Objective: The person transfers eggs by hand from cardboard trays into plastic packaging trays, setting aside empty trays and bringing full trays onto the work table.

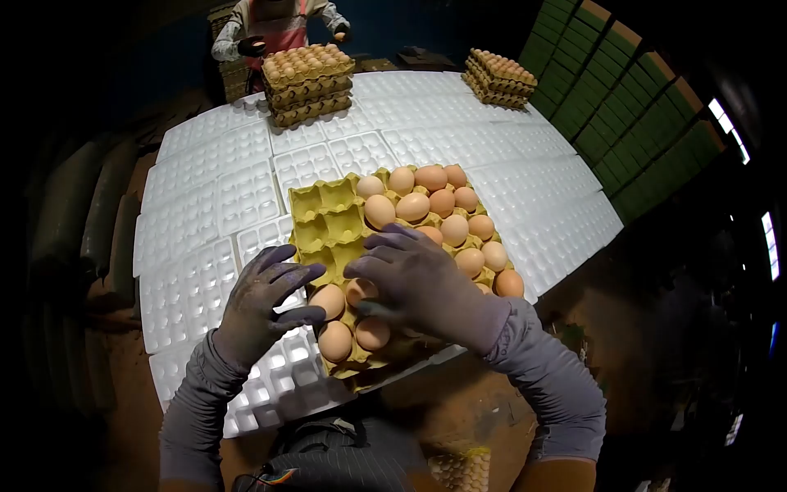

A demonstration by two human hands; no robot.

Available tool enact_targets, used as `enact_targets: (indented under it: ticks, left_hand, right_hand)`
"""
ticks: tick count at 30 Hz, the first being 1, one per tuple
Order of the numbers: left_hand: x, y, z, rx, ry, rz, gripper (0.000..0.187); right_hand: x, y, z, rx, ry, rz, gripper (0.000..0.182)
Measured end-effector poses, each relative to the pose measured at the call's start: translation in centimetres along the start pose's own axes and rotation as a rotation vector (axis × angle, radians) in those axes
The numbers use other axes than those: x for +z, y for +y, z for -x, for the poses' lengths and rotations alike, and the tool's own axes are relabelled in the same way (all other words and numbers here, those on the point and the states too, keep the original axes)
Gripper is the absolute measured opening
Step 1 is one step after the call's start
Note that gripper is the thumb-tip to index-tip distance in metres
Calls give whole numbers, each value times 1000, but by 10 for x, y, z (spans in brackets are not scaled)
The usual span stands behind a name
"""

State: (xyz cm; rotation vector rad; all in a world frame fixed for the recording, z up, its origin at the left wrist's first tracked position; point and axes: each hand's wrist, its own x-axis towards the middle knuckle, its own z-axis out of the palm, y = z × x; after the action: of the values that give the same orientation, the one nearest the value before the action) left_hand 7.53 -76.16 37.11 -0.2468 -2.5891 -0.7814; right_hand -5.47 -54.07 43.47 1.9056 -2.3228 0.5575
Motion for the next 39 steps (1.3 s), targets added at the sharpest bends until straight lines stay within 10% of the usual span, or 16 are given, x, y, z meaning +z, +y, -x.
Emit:
enact_targets:
  ticks: [5,9,12,16,19,21,25,27,31,35,39]
  left_hand:
    - [-7,17,-6,-8,-120,-106,42]
    - [6,21,-5,-9,-143,-177,38]
    - [-1,16,-5,-159,-118,174,36]
    - [-22,8,11,-812,260,1587,39]
    - [-22,18,18,-787,-79,1106,42]
    - [-15,67,1,-526,-326,57,48]
    - [-7,71,6,-355,-339,-67,51]
    - [-16,60,3,-447,-374,190,52]
    - [-46,52,-41,-887,-212,1133,58]
    - [-3,-1,-107,-254,-1,377,35]
    - [23,-1,-171,-335,-232,-218,46]
  right_hand:
    - [10,34,-16,-315,-113,59,31]
    - [-32,32,-25,485,-92,-1160,34]
    - [-53,17,-34,225,-536,-510,33]
    - [-15,-23,-7,-94,-698,327,38]
    - [-15,-15,1,-254,-561,401,42]
    - [-37,5,-11,177,-639,-225,27]
    - [-69,76,-15,636,-264,-1464,57]
    - [-75,108,-32,478,-161,-1271,43]
    - [-51,163,-83,153,-349,109,34]
    - [-37,176,-94,27,-532,277,36]
    - [-57,173,-76,154,-265,-37,39]
